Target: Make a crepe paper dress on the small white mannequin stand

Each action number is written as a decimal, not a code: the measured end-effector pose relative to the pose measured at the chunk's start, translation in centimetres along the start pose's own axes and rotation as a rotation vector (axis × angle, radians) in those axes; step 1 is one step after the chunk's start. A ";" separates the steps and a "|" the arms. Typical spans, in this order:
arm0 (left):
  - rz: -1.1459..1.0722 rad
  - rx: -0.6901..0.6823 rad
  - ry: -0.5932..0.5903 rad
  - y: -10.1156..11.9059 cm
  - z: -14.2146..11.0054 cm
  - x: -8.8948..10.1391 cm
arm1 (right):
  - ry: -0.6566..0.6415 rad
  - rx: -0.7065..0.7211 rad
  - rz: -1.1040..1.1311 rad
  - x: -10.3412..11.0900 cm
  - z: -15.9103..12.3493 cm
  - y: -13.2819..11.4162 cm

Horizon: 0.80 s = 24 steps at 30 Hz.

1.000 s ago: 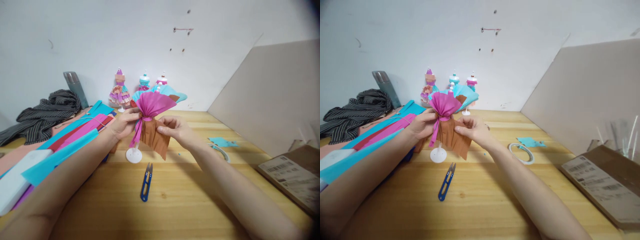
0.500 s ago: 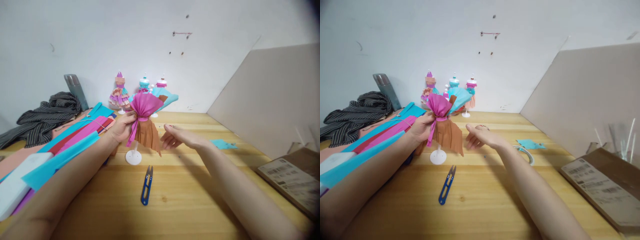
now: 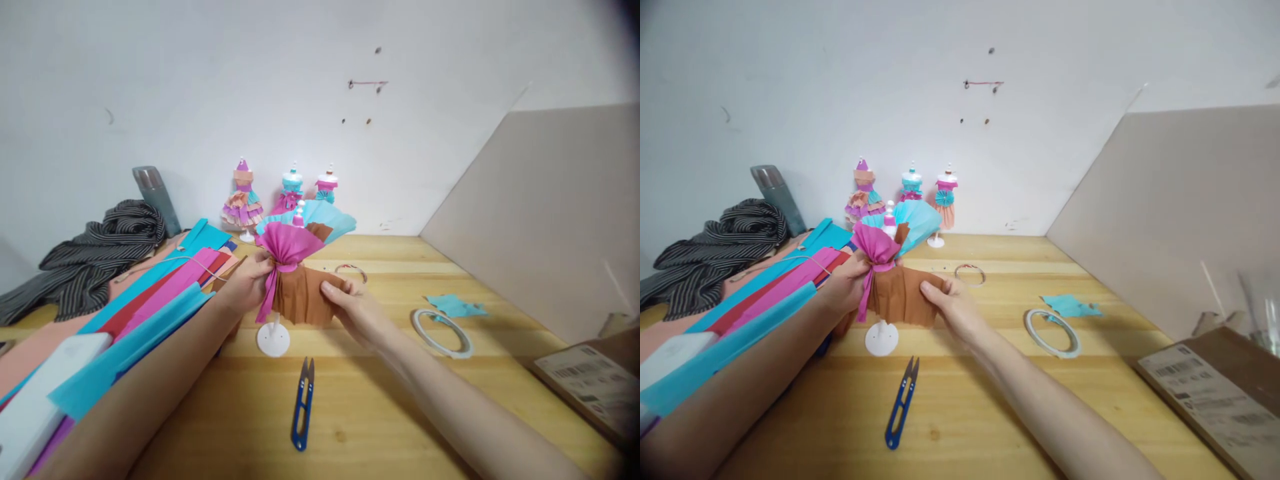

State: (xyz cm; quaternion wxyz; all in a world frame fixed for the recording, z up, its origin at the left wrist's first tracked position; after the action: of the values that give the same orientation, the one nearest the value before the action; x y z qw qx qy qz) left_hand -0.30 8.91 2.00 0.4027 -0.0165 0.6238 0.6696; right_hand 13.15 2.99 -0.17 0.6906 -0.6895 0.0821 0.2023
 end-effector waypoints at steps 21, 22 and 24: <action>-0.044 0.105 -0.027 -0.9 -1.4 -3.1 | -0.039 0.201 -0.349 -3.3 -2.1 -2.3; -0.035 0.105 -0.033 -0.8 -1.4 -3.2 | -0.036 0.211 -0.370 -3.4 -2.2 -2.4; -0.017 0.104 -0.033 -0.7 -1.5 -3.4 | -0.035 0.226 -0.413 -3.5 -2.3 -2.6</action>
State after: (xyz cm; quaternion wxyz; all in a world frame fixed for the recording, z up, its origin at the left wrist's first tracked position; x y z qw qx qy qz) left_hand 1.64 5.84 2.86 0.4190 0.0104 0.6509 0.6329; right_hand 11.43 0.25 3.51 0.7914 -0.6064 -0.0505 0.0582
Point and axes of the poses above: each hand's wrist, its own z-axis towards the middle knuckle, its own x-axis out of the back of the hand, y = z × x, the point moved 7 cm from there along z, towards the middle knuckle, and after that the axes turned 2 degrees about z, right-handed, at the moved point
